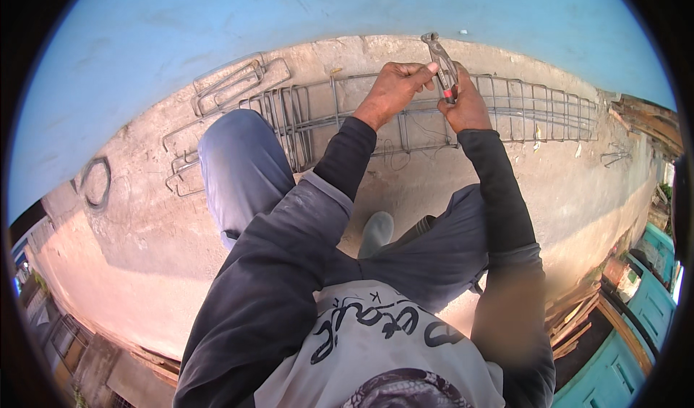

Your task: The person assembles a metal grid by tying wire ties at intersections using pliers. They position the grid on the ground, secure each joint, and continue along the structure.

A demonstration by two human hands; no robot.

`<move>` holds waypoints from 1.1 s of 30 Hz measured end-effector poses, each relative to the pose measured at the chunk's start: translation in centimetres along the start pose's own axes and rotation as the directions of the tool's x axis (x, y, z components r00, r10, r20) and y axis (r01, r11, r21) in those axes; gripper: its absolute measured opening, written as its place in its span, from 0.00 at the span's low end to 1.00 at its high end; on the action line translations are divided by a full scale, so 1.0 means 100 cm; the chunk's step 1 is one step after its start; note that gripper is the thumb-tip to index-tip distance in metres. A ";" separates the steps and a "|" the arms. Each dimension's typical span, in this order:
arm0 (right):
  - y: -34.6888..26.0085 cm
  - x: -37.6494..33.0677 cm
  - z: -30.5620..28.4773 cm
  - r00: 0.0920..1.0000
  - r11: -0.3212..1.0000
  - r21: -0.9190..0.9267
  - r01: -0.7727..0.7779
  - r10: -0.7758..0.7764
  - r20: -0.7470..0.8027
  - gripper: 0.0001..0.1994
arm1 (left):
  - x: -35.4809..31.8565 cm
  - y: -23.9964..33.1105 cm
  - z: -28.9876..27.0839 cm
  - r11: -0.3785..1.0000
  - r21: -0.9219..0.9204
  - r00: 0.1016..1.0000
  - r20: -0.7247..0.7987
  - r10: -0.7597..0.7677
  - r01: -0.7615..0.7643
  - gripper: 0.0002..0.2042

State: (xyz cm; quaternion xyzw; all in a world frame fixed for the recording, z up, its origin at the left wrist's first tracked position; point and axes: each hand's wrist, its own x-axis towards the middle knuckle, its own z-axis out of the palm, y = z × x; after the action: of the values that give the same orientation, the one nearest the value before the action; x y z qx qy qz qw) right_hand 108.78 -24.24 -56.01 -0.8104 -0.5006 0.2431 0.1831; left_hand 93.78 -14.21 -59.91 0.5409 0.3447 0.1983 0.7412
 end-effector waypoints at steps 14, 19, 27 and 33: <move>0.056 0.025 0.033 0.808 0.491 -0.705 0.511 0.005 0.589 0.24 | -0.026 -0.179 0.054 0.916 -0.074 0.828 0.463 -0.318 0.393 0.24; 0.045 0.025 0.039 0.823 0.376 -0.773 0.511 0.045 0.566 0.27 | -0.035 -0.147 0.061 0.847 -0.105 0.759 0.510 -0.404 0.521 0.27; 0.002 0.022 0.048 0.814 0.113 -0.825 0.554 0.138 0.565 0.29 | -0.034 -0.136 0.049 0.823 -0.149 0.741 0.544 -0.395 0.548 0.28; -0.001 0.021 0.048 0.764 0.409 -0.775 0.481 0.239 0.600 0.24 | -0.042 -0.127 0.036 0.772 -0.225 0.723 0.569 -0.391 0.594 0.31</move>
State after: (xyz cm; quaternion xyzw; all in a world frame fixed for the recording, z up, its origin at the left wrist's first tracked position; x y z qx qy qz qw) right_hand 106.70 -22.06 -60.30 -0.6014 -0.6412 0.1745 -0.4435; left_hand 92.56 -23.66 -69.97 0.2985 0.2315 -0.0899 0.9215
